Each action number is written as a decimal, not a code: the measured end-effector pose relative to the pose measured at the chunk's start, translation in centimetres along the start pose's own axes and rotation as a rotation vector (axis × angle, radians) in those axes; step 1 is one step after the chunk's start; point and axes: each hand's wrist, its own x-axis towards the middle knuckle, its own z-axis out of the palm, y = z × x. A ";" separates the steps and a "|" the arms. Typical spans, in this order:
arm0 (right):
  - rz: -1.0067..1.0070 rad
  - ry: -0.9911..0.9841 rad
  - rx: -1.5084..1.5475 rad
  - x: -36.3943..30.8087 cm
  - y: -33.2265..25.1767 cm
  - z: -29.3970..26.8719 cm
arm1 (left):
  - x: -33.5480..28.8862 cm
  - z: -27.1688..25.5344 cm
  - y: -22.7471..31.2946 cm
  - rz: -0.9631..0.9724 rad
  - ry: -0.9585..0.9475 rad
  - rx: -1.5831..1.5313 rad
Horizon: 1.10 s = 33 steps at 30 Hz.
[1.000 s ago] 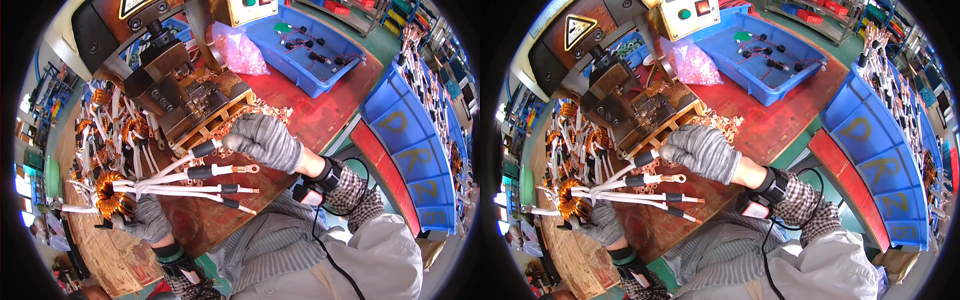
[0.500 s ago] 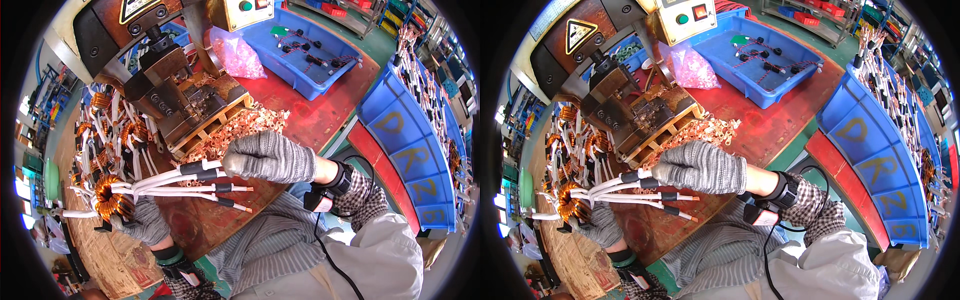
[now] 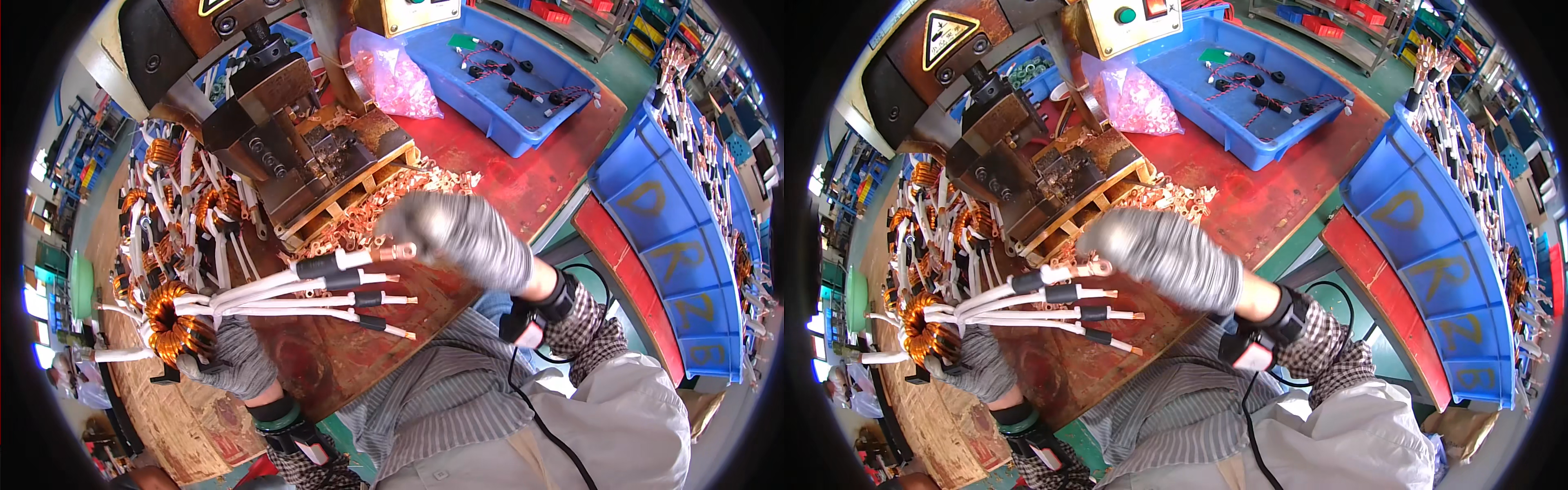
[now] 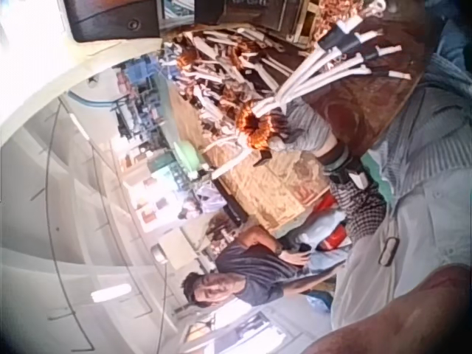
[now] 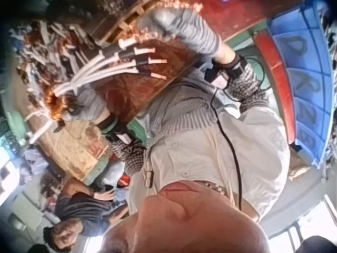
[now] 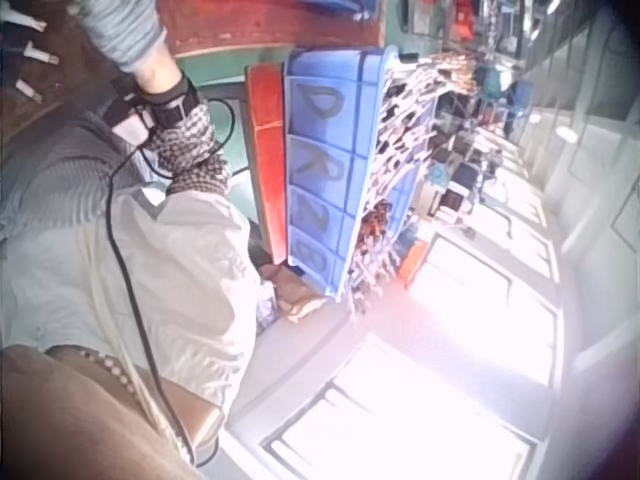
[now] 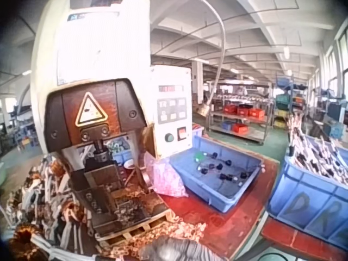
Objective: Use an industrial crimping machine and wire cutters to attach terminal connectors to the ends of copper coils.
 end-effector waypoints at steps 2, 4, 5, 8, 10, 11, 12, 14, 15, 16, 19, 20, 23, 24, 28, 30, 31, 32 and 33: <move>0.183 0.091 0.396 0.0 1.9 -0.2 | -0.1 0.2 -0.4 0.079 0.040 0.071; 0.199 -0.022 0.232 -0.1 3.1 0.7 | -0.2 0.2 -0.4 0.066 0.002 0.051; 0.182 -0.018 0.288 -0.1 3.6 1.1 | -0.1 -0.2 -0.2 0.038 0.001 0.003; 0.239 -0.058 0.405 0.1 2.8 0.7 | 0.0 -0.3 -0.1 0.016 -0.001 -0.009; 0.314 -0.102 0.465 0.0 2.0 0.1 | 0.2 -0.9 0.2 -0.053 -0.051 -0.104; 0.284 -0.148 0.405 -0.1 1.9 0.0 | 0.1 -0.8 0.2 -0.041 -0.048 -0.043; 0.255 -0.195 0.345 -0.1 1.9 -0.1 | 0.1 -0.9 0.1 -0.028 -0.045 0.018; 0.208 -0.093 0.316 -0.4 1.6 0.4 | 0.2 -0.9 -0.1 0.000 -0.029 0.055; 0.215 -0.101 0.326 -0.3 1.1 0.3 | 0.3 -0.9 -0.2 0.031 -0.010 0.093; 0.221 -0.108 0.337 -0.1 0.8 0.3 | 0.3 -0.8 -0.2 0.031 -0.012 0.093; 0.172 -0.096 0.292 0.2 1.6 0.6 | 0.2 -0.7 -0.3 0.002 -0.026 0.107; 0.170 -0.087 0.258 0.2 1.7 0.6 | 0.2 -0.5 -0.4 0.013 -0.029 0.133; 0.211 -0.031 0.357 0.5 1.6 1.0 | 0.3 -0.7 -0.1 -0.002 -0.055 0.130; 0.237 -0.017 0.391 0.7 1.6 1.0 | 0.3 -0.8 0.1 -0.034 -0.077 0.100; 0.273 0.101 0.270 2.1 2.0 0.6 | 0.0 0.1 -0.5 -0.041 -0.012 0.170; 0.210 0.136 0.192 3.5 2.5 0.1 | 0.1 0.2 -0.4 0.008 0.113 0.224; 0.185 0.133 0.132 4.5 3.2 0.1 | -0.1 0.6 0.0 -0.008 0.067 0.209; 0.161 0.138 0.062 5.4 3.6 -0.2 | -0.2 1.2 -0.1 -0.011 0.065 0.211; 0.229 0.051 0.108 6.2 3.5 -0.8 | -0.2 1.9 -0.2 0.025 0.058 0.246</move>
